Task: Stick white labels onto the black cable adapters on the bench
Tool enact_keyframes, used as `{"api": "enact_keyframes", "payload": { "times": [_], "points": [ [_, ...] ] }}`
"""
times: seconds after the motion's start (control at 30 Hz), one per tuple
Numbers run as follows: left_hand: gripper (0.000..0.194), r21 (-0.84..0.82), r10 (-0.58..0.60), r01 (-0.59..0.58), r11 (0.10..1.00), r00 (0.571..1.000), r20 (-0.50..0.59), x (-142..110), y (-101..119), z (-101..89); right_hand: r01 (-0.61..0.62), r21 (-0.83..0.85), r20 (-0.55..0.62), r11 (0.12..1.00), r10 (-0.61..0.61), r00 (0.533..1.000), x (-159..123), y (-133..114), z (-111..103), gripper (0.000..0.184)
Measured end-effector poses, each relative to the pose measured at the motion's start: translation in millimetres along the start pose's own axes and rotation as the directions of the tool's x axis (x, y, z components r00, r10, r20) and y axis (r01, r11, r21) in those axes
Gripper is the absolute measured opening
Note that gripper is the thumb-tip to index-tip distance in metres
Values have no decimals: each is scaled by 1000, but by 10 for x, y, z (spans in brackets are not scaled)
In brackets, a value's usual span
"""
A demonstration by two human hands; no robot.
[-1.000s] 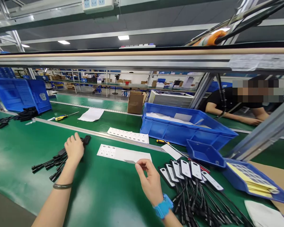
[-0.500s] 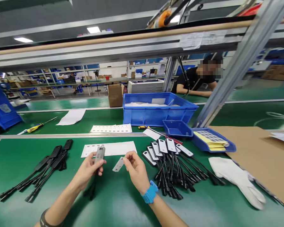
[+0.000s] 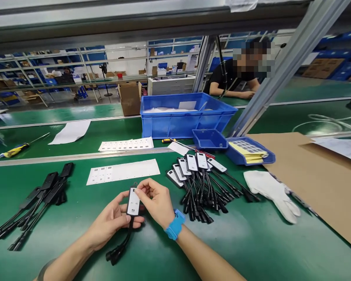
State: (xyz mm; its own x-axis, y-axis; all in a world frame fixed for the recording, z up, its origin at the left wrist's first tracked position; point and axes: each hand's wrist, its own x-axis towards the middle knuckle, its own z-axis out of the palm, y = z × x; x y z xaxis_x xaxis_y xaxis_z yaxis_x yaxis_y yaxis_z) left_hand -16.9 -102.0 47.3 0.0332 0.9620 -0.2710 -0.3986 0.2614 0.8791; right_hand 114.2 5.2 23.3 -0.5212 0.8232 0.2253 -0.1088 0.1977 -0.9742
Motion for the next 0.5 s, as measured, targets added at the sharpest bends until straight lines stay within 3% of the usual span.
{"api": "enact_keyframes", "payload": {
  "times": [0.5],
  "points": [
    [64,100,4,-5,995,1000,8,-11,-21,36,-60,-11,-32,998,59,998,-8,-59,-8,16]
  ]
}}
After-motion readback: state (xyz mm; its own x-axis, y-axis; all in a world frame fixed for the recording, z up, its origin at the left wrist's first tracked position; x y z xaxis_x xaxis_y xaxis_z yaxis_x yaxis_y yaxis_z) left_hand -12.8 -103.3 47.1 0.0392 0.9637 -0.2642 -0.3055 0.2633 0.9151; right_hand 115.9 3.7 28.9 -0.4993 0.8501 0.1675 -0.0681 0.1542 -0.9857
